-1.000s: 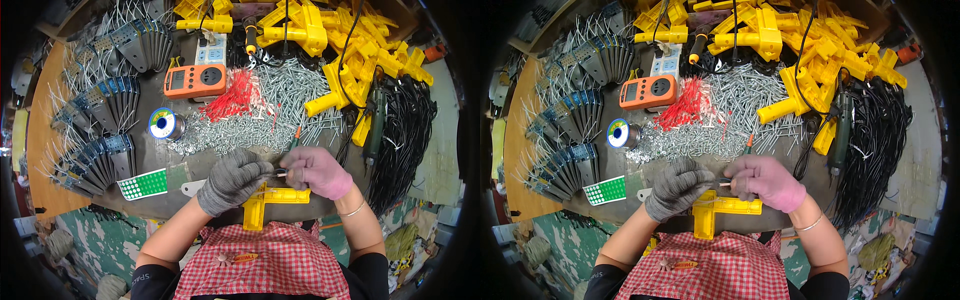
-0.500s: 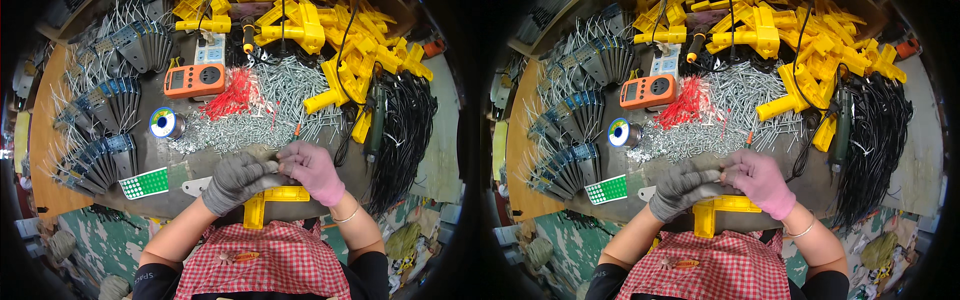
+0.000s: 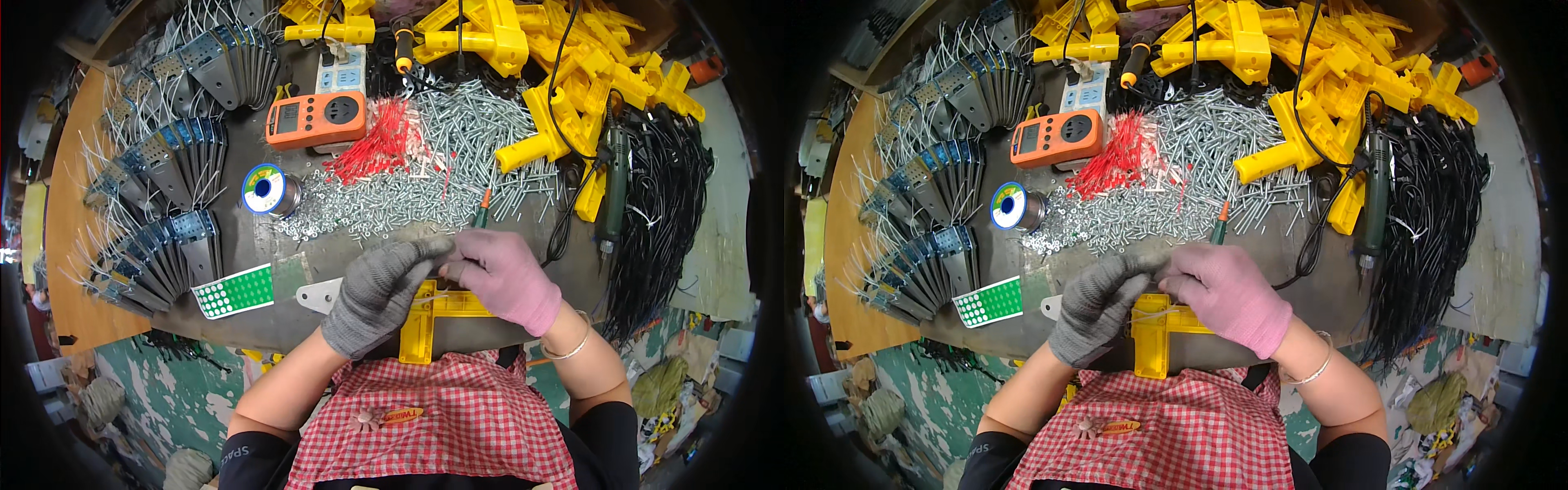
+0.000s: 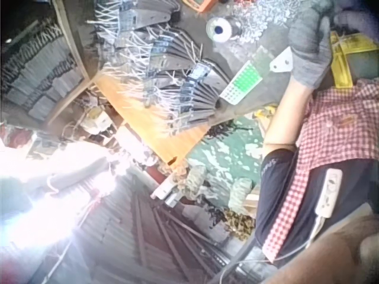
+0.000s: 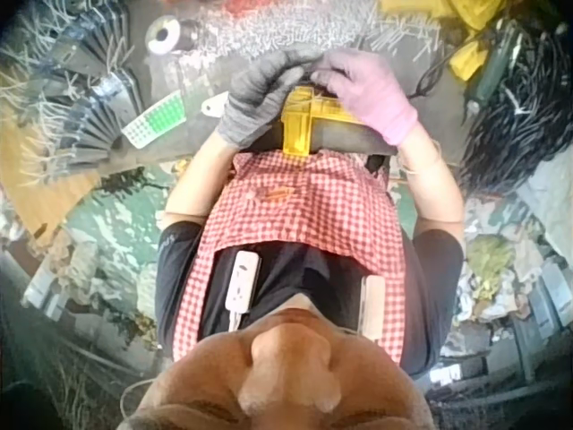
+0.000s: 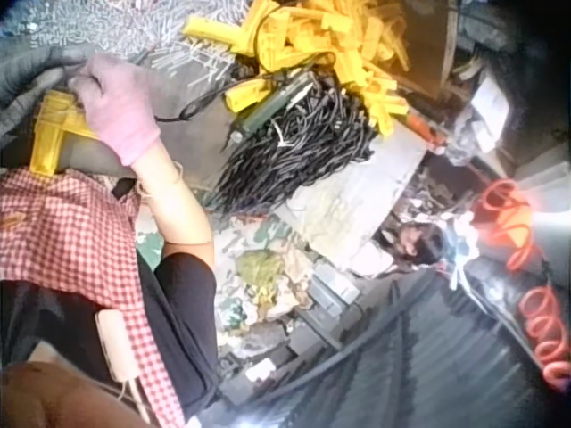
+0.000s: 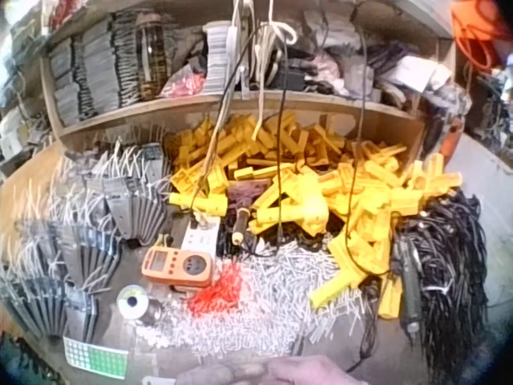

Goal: The person assembles various electronic components and wires into yellow plastic housings at a factory workbench. This is done by soldering the components and wires together with a soldering iron and fastening them into the housings with an electric screwdriver and pliers.

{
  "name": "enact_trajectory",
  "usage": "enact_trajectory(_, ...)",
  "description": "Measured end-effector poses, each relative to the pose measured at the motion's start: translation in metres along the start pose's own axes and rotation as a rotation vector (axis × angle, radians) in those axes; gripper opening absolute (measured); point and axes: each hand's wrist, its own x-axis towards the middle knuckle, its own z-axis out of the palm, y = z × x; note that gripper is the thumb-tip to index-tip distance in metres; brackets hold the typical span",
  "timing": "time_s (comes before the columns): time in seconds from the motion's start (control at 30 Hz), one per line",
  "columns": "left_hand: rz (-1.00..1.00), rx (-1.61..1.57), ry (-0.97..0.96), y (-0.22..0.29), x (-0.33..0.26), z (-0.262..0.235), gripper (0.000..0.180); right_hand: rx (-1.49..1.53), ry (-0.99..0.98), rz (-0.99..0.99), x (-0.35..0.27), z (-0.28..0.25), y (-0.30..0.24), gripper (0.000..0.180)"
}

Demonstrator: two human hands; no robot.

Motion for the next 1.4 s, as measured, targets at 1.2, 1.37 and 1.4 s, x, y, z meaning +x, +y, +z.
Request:
enact_trajectory(1.2, 0.533, 0.963, -0.303, -0.04, 0.146, -0.01, 0.012, 0.198, 0.717, -0.072, 0.005, 0.05, 0.058, 0.013)
enact_trajectory(1.37, 0.319, 0.585, -0.001, -0.041, 0.088, -0.014, 0.014, 0.346, 0.29, 0.267, 0.012, 0.019, 0.028, 0.022)
enact_trajectory(1.4, 0.306, 0.587, 0.002, -0.044, 0.079, -0.012, 0.014, 0.349, 0.277, 0.269, 0.015, 0.019, 0.024, 0.022)
